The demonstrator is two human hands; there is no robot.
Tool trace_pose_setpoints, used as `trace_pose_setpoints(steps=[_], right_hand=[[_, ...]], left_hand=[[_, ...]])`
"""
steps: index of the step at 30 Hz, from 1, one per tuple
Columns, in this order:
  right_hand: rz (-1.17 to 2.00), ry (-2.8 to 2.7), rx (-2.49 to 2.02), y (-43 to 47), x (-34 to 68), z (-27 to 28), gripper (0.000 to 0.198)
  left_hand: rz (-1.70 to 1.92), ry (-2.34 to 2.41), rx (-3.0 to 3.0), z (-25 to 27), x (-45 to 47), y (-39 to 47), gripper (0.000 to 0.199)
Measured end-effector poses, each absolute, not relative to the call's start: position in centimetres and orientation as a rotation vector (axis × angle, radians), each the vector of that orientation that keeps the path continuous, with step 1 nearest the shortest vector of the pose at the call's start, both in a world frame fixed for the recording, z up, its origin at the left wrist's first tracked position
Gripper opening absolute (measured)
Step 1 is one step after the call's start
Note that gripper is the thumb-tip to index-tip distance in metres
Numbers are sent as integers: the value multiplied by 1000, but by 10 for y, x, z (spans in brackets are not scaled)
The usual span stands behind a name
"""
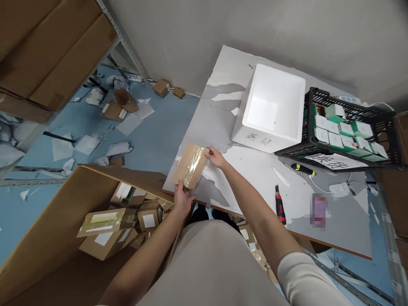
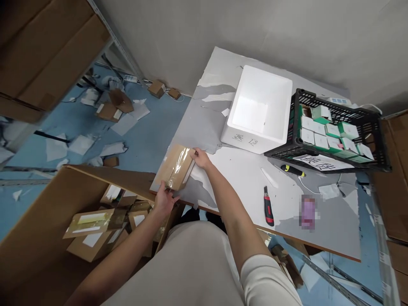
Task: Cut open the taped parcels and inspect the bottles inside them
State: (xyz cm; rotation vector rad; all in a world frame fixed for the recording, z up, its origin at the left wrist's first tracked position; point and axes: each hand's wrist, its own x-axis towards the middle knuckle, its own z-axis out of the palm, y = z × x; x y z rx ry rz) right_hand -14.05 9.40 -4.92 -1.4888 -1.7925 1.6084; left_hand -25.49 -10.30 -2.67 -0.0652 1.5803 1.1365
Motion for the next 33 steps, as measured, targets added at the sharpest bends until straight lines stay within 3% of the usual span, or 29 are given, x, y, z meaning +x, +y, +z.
trace_pose_setpoints(steps=[6, 14, 20, 25, 30, 33], right_hand=[[1463, -1870, -1529, 60, -98, -29, 23], [1196, -1589, -1733, -55, 57, -4, 34], [1106, -1320, -1874, -101, 121, -16, 36], [1111, -1276, -1894, -108, 141, -38, 39], [1264, -1247, -1794, -104, 158, -55, 42], [1391, -1306, -1719, -101, 174, -64, 54]], left_hand=[[1141, 1678, -52, -17, -252, -109, 58], [991, 1653, 500, 5, -187, -92, 64], [803, 1513, 728, -9, -126, -67, 66], [747, 1469, 833, -38, -107, -63, 69], [792, 1409, 1045, -55, -112, -73, 97], [766, 1345, 1155, -61, -119, -76, 102]])
